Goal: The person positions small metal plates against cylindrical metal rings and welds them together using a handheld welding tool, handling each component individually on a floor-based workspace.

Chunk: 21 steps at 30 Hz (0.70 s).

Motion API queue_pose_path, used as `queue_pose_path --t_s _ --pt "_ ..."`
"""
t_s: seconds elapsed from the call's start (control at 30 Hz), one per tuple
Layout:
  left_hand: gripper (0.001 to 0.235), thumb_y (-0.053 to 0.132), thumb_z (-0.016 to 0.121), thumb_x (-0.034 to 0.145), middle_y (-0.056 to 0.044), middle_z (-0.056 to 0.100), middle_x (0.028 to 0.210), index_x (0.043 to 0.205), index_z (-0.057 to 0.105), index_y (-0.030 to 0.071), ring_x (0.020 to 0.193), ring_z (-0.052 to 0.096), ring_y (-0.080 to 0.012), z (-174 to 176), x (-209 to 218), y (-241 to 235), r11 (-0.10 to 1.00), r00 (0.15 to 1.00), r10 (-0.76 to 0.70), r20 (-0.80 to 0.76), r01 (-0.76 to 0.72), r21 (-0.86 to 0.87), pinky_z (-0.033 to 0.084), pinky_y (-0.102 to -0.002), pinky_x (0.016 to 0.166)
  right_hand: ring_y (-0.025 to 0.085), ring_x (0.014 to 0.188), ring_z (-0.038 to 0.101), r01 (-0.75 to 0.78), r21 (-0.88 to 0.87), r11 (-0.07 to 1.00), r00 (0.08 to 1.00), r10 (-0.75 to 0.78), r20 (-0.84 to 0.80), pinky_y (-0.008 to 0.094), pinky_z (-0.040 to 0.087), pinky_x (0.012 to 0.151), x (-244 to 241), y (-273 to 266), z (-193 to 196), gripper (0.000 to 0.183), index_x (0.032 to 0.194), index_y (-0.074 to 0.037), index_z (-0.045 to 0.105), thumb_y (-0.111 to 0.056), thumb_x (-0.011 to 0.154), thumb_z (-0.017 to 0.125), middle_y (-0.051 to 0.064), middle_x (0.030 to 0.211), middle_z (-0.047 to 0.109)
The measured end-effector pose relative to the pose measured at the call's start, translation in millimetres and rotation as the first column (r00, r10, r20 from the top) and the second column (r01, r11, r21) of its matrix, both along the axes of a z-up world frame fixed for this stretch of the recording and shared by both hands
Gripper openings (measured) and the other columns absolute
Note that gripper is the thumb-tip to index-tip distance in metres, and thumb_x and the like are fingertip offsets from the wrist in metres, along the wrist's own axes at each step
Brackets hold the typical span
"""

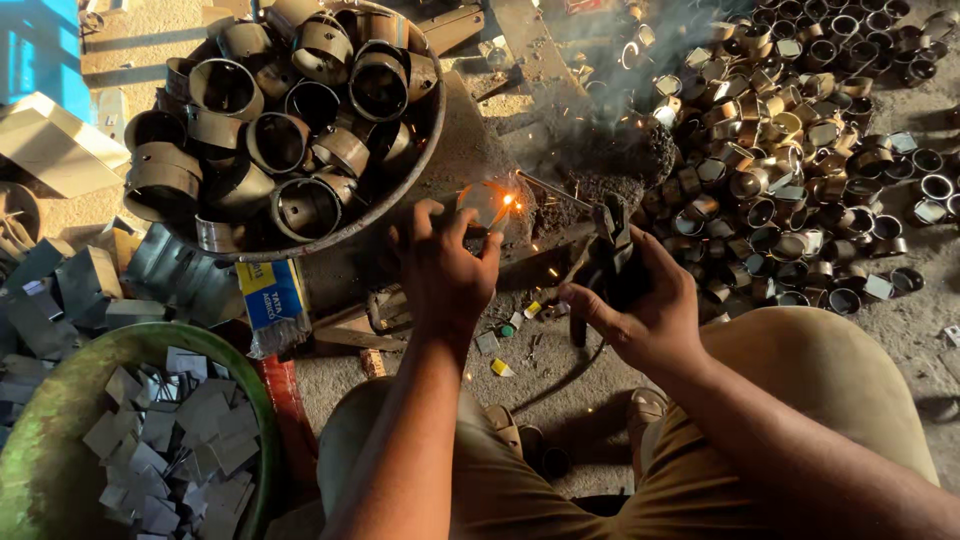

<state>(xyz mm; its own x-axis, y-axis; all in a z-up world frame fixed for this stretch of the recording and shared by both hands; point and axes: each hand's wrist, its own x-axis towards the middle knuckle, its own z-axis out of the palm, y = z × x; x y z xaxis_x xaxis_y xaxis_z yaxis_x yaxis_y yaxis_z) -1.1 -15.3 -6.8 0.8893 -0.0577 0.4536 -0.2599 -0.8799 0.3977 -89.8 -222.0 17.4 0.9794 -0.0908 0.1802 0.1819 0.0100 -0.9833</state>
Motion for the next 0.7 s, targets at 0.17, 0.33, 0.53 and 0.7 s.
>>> queue_pose_path --t_s 0.17,0.33,0.53,0.7 --pt "0.040 0.025 0.077 0.073 -0.017 0.057 0.131 0.112 0.075 0.017 0.117 0.052 -0.0465 11 -5 3 0.999 0.999 0.021 -0.040 -0.022 -0.028 0.032 -0.065 0.103 0.005 0.096 0.063 0.025 -0.170 0.985 0.999 -0.021 0.024 0.023 0.055 0.086 0 7 5 0.065 0.130 0.007 0.058 -0.022 0.081 0.090 0.004 0.105 0.071" --pt "0.056 0.008 0.060 0.075 -0.018 0.059 0.130 0.131 0.062 0.008 0.125 0.056 -0.0398 16 -5 18 0.993 0.988 -0.003 0.154 0.022 -0.117 0.034 -0.064 0.112 0.006 0.073 0.061 -0.017 -0.509 0.861 1.000 0.008 -0.019 0.025 0.054 0.067 -1 16 16 0.085 0.139 -0.004 0.061 -0.041 0.069 0.093 0.002 0.082 0.070" --pt "0.055 -0.001 0.052 0.078 -0.019 0.064 0.123 0.132 0.058 0.004 0.120 0.060 -0.0403 14 -5 27 0.969 0.982 -0.009 0.191 0.055 -0.240 0.050 -0.051 0.106 0.006 0.075 0.064 -0.029 -0.566 0.824 0.998 0.059 0.036 0.026 0.055 0.070 3 27 18 0.086 0.139 -0.006 0.060 -0.044 0.070 0.093 0.001 0.085 0.070" --pt "0.053 -0.003 0.052 0.079 -0.019 0.064 0.120 0.131 0.058 0.004 0.112 0.065 -0.0411 17 -6 31 0.957 0.978 -0.027 0.205 0.085 -0.279 0.055 -0.048 0.098 0.006 0.070 0.059 -0.061 -0.544 0.837 0.998 0.039 -0.052 0.026 0.053 0.066 3 32 16 0.086 0.140 -0.007 0.061 -0.041 0.068 0.094 0.001 0.080 0.070"
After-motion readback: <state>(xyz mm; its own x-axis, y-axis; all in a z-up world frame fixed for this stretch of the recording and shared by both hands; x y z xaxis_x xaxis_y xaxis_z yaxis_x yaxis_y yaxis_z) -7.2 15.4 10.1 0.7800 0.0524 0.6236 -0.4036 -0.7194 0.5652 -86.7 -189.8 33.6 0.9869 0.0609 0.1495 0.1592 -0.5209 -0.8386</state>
